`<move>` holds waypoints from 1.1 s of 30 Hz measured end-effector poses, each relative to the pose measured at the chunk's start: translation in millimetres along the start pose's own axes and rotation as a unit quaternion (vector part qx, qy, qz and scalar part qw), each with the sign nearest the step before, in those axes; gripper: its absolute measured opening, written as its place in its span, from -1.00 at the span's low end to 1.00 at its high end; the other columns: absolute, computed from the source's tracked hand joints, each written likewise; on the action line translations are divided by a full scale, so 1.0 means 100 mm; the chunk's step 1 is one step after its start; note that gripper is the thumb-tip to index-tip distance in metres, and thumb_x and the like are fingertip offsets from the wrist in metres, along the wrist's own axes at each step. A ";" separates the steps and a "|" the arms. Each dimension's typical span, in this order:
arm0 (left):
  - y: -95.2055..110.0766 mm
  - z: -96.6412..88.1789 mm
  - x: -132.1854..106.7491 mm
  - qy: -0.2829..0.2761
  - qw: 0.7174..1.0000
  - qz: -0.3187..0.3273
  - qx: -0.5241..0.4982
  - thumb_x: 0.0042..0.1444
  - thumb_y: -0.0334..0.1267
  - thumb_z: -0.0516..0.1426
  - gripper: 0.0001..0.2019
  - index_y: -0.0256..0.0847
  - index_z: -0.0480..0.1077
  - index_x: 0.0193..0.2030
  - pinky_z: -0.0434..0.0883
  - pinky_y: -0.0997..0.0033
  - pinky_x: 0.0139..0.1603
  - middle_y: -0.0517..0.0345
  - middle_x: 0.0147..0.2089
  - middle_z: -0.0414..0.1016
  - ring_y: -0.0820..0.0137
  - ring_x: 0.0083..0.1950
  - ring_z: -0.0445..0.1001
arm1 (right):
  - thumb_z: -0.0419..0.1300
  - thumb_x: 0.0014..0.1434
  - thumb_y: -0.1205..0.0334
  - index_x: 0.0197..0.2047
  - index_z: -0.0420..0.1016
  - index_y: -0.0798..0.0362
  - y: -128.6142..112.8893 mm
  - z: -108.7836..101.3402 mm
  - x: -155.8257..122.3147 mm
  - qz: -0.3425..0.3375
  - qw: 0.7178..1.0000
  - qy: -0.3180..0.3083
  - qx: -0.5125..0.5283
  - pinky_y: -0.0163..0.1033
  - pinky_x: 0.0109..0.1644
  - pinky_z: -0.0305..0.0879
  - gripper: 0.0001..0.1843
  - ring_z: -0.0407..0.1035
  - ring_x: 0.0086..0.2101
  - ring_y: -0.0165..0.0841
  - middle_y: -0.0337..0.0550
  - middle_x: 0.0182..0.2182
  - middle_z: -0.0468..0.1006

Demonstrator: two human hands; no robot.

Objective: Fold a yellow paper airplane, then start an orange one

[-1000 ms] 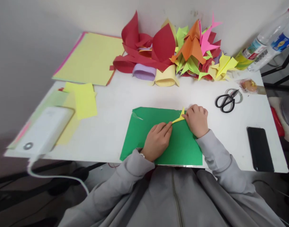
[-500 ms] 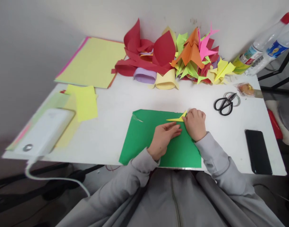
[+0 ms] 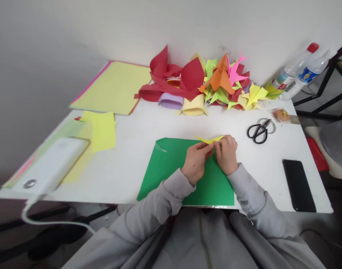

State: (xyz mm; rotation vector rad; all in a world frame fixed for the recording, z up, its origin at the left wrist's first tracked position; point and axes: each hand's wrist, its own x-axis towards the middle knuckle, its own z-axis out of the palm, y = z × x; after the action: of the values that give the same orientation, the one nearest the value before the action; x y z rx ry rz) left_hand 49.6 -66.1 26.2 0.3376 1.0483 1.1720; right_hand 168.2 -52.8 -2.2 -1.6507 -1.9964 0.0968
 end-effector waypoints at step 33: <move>0.25 -0.12 0.22 -0.338 0.928 -0.037 0.151 -0.03 -0.02 0.32 -0.65 -0.31 0.49 -0.33 0.28 0.52 -0.50 0.24 -0.54 0.41 0.50 -0.54 0.38 | 0.34 0.12 0.16 -0.32 0.62 -0.01 0.18 -0.44 0.16 0.061 0.821 -0.079 0.563 -0.29 -0.31 0.30 -0.90 0.38 -0.44 -0.41 -0.24 -0.42 0.50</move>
State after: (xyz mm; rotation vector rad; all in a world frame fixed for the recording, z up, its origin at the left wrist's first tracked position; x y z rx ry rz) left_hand 25.8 -40.3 27.1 0.8685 0.6141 0.7286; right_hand 201.9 -45.7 34.6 -0.9465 -1.3800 1.2321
